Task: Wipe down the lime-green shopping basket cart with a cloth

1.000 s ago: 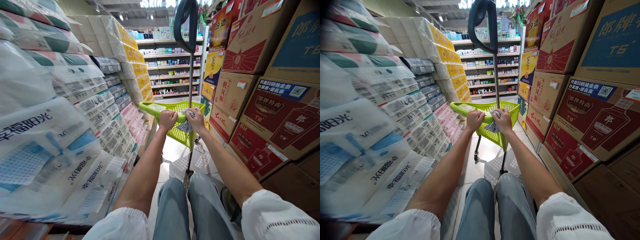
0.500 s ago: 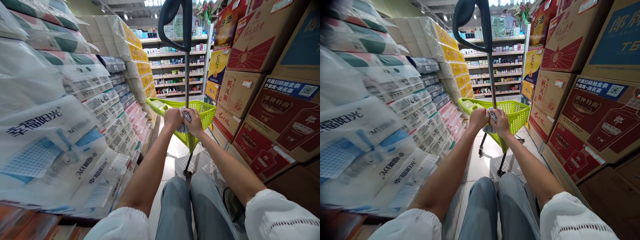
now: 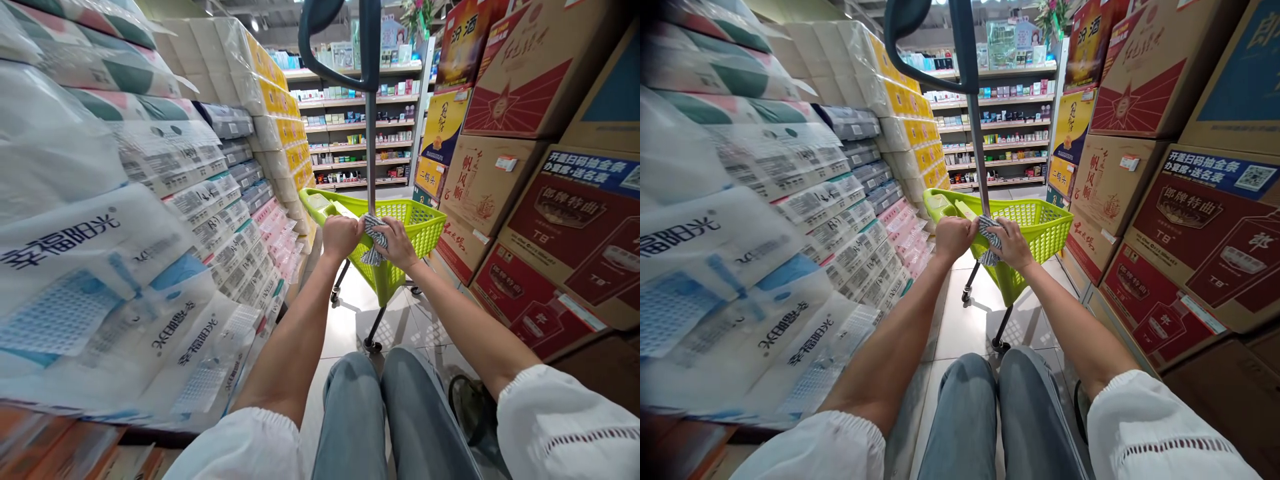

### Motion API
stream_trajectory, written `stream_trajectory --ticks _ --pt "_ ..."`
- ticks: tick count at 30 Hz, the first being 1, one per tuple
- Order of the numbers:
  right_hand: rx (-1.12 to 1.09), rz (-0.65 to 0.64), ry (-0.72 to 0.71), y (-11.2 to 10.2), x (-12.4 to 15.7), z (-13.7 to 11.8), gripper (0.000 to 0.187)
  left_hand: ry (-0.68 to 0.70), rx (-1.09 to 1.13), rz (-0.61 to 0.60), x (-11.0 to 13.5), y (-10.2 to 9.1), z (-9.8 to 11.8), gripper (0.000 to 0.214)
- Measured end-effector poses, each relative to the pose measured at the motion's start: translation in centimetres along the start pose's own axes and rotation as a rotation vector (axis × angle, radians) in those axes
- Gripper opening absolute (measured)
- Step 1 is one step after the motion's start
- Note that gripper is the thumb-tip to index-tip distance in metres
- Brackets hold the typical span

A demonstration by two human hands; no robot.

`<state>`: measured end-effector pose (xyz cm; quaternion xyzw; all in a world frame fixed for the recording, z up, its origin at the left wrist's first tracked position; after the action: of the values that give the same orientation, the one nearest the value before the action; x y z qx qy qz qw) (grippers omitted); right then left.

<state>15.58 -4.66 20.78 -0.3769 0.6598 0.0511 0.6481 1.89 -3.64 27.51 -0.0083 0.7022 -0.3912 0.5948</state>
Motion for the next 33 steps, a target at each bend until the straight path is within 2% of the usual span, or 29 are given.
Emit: stream_trajectory --ticks 6,9,12,15,20,24,26,29,31,33 --pt "0.059 -0.002 0.053 0.3 2.6 1.4 0.034 0.015 0.0 -0.003 0.0 -0.1 -2.3 0.061" --pt "0.066 -0.001 0.047 0.3 1.7 -0.4 0.035 0.019 0.006 -0.014 -0.1 0.0 -3.2 0.057" --pt "0.068 0.061 0.033 0.4 -0.5 -3.3 0.037 0.017 0.006 -0.018 -0.2 0.1 -3.5 0.054" --pt "0.08 0.112 0.064 1.2 -1.6 -4.7 0.034 0.013 0.012 -0.019 -0.1 0.0 -3.5 0.052" --pt "0.087 0.08 0.043 2.3 1.0 -3.1 0.031 0.014 0.021 -0.009 -0.2 0.0 -3.9 0.051" --pt "0.1 0.036 0.036 1.8 2.5 -1.8 0.03 0.008 0.041 -0.019 -0.3 0.3 -4.2 0.049" --pt "0.1 0.048 0.047 1.2 1.9 -2.1 0.031 0.002 0.047 -0.03 -0.2 0.3 -4.1 0.049" --pt "0.101 0.111 0.047 0.1 -0.6 -3.5 0.033 -0.032 0.08 -0.073 -0.1 0.1 -4.1 0.049" --pt "0.102 0.164 0.029 -0.8 -2.7 -4.4 0.034 -0.085 0.18 -0.089 -0.4 -0.3 -4.1 0.04" --pt "0.105 0.209 0.01 -1.9 -5.1 -5.1 0.035 -0.163 0.313 -0.043 -1.5 -1.4 -4.2 0.036"
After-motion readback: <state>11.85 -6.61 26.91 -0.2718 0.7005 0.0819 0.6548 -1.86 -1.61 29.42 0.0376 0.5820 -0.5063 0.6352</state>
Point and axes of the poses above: each hand's wrist, its own x-axis away from the middle knuckle, its own y-axis out of the palm, z = x × y, the point moved 8 cm from there along -x, towards the middle knuckle, and after that the axes turned 11 degrees about z, right-handed, at the moved point
